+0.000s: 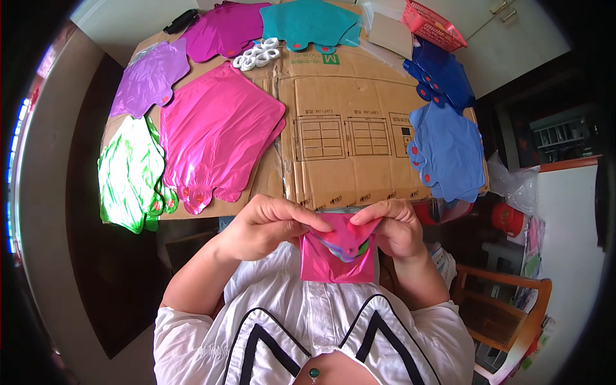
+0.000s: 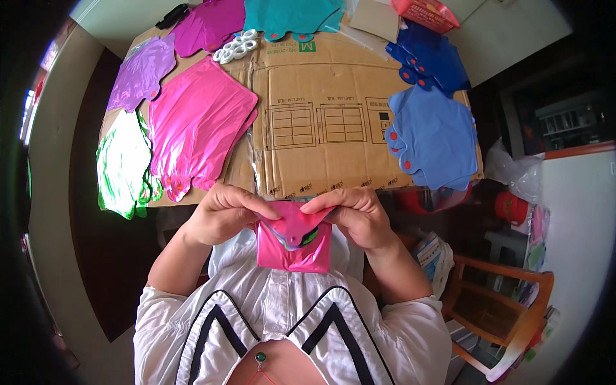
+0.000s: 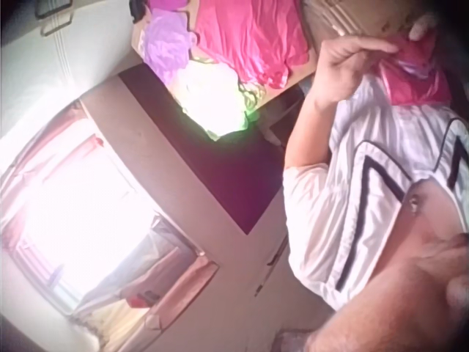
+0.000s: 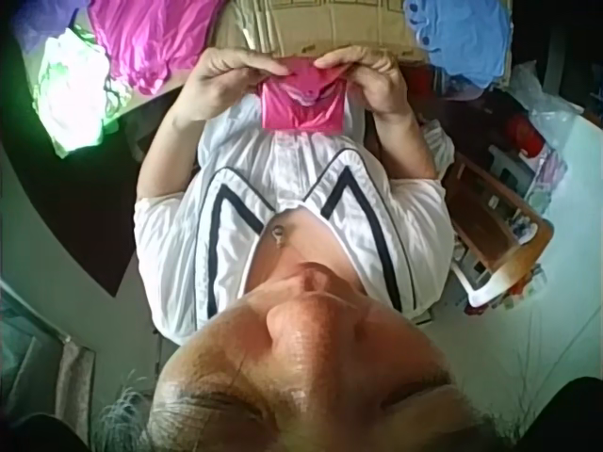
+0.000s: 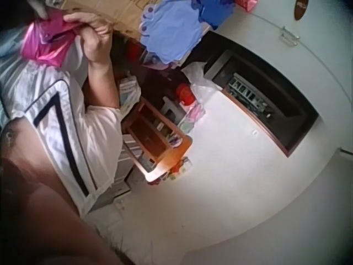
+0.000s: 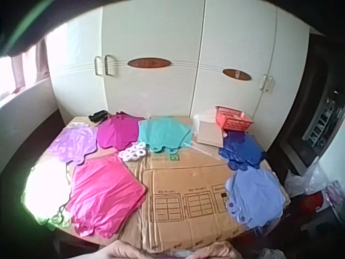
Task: Sorting, folding, and placing colored plastic sheets into individual plastic packaging sleeves.
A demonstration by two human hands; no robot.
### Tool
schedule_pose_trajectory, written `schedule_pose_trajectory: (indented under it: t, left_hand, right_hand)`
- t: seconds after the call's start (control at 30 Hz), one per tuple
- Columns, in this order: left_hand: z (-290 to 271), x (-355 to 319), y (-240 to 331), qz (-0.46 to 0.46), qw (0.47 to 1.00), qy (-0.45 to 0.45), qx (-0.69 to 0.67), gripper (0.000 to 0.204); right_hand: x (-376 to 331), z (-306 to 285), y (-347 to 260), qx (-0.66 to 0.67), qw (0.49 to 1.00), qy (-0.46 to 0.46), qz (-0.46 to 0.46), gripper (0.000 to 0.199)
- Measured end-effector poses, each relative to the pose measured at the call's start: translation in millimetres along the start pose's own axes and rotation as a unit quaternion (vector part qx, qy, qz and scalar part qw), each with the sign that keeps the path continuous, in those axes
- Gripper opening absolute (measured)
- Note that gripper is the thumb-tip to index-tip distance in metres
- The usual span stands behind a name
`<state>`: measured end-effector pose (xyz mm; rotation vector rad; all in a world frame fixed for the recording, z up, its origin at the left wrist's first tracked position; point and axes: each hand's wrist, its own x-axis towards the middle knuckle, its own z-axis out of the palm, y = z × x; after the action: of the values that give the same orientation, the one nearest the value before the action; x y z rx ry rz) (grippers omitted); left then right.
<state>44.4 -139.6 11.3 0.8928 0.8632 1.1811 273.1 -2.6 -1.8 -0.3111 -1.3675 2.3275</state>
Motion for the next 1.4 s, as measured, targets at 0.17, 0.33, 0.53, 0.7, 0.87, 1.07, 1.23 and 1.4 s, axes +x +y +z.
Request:
schedule_pose_trajectory:
  t: [0.17,0.33,0.53,0.7,0.87,1.07,1.23,1.4]
  left_hand:
    - [1,11,17,-0.037,0.945,-0.046,-0.323,0.041]
    - [6,25,-1,-0.15,0.982,0.028,-0.113,0.023]
    - [2,20,3,-0.157,0.983,0.039,-0.086,0.021]
    - [0,26,2,-0.176,0.972,0.074,-0.136,0.021]
    - [-15,26,-12,-0.177,0.952,0.09,-0.232,0.021]
    - [-11,26,-23,-0.215,0.941,0.099,-0.244,0.027]
    - [-11,18,-22,-0.121,0.971,0.065,-0.196,0.042]
    - [5,13,-38,-0.089,0.981,0.14,-0.099,0.038]
  right_hand:
    - [6,6,-17,-0.23,0.969,0.023,-0.089,0.028]
    - [9,8,-18,-0.33,0.934,-0.015,-0.133,0.03]
    - [6,-1,-39,-0.379,0.917,-0.078,-0.098,0.049]
    - [9,-6,-29,-0.653,0.716,-0.087,-0.233,0.075]
    - [11,-4,-21,-0.679,0.681,-0.077,-0.264,0.063]
    - [20,-16,-6,-0.664,0.644,-0.087,-0.37,0.036]
    - [18,-20,3,-0.501,0.844,-0.027,-0.191,0.026]
    - [20,-14,6,-0.08,0.985,0.045,0.148,0.021]
